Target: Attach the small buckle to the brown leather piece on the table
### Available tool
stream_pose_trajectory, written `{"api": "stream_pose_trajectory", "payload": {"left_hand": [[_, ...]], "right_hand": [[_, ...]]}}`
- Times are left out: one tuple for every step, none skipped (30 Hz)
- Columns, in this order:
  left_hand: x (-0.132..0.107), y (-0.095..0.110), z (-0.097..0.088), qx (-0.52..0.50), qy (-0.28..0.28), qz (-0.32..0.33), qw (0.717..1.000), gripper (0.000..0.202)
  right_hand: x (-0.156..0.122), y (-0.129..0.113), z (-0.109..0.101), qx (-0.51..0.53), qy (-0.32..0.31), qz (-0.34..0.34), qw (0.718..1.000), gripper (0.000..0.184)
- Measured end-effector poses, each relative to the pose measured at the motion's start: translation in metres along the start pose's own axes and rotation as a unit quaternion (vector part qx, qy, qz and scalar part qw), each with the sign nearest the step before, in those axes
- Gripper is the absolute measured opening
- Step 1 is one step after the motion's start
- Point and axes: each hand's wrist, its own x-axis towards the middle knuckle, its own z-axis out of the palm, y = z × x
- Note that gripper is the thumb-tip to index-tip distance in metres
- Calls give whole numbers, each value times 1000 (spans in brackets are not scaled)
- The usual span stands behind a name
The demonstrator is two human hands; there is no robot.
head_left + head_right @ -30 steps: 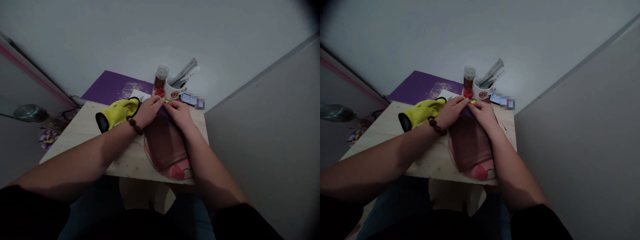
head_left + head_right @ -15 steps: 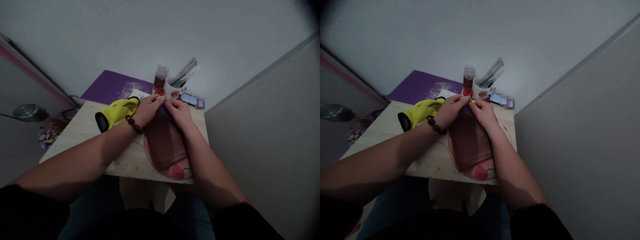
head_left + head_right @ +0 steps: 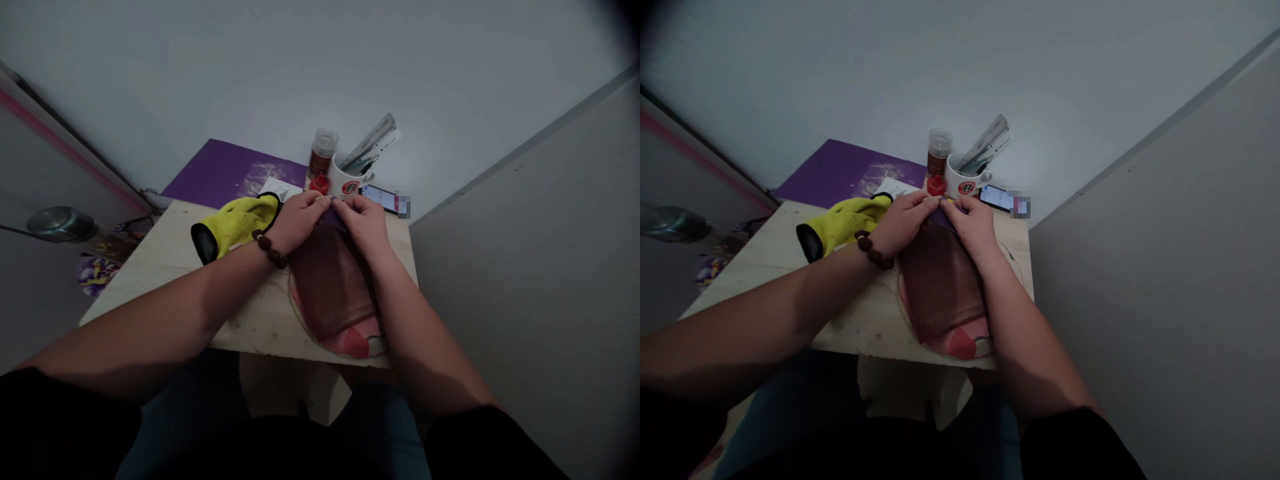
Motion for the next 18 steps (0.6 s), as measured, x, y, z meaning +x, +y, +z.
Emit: {"api": "stream_pose_trajectory", "payload": {"left_hand": [[0,0,0,-3,-6,-3,1000,39],[0,-1,0,-5,-10,-5,1000,39],[0,-1,0,-5,-9,-3,1000,39],[0,-1,0,-4,-5,2,1000,40],[0,-2,1,0,2,8,1000,40],[0,-2,1,4,12,15,1000,40],[0,-2,1,5,21,19,1000,39],[0,-2,1,6,29,21,999,38],[0,-2,0,6,36,21,999,38],[0,-1,0,7,40,19,999,38],[1,-1,0,9,42,16,999,38],[1,-1,0,11,39,12,999,38],[1,-1,0,13,34,7,999,39],[1,-1,-1,14,30,2,999,39],[1,-1,-1,14,25,0,1000,40],[1,-1,-1,13,21,-1,1000,40],[1,-1,-1,11,18,0,1000,40],[1,-1,-1,11,15,0,1000,40]], "right_hand": [[0,-1,0,3,0,-1,1000,46],[0,-2,0,7,-2,-3,1000,45],[-1,-3,0,11,-4,-4,1000,45],[-1,-4,-1,15,-7,-5,1000,44],[-1,-4,-1,20,-12,-6,1000,44],[-2,-5,-1,26,-18,-5,1000,44],[-2,-5,-1,31,-25,-2,999,43],[-2,-6,-1,35,-32,2,999,43],[-2,-6,-1,38,-39,6,999,43],[-3,-6,0,39,-44,9,998,43],[-3,-5,0,39,-47,12,998,43],[-3,-5,0,39,-49,13,998,42],[-3,-4,0,38,-47,11,998,42],[-2,-4,1,37,-43,8,998,42],[-2,-3,1,36,-39,5,999,42],[-2,-2,1,34,-34,2,999,42],[-2,-2,2,31,-30,1,999,42],[-2,-1,2,28,-25,0,999,43]]}}
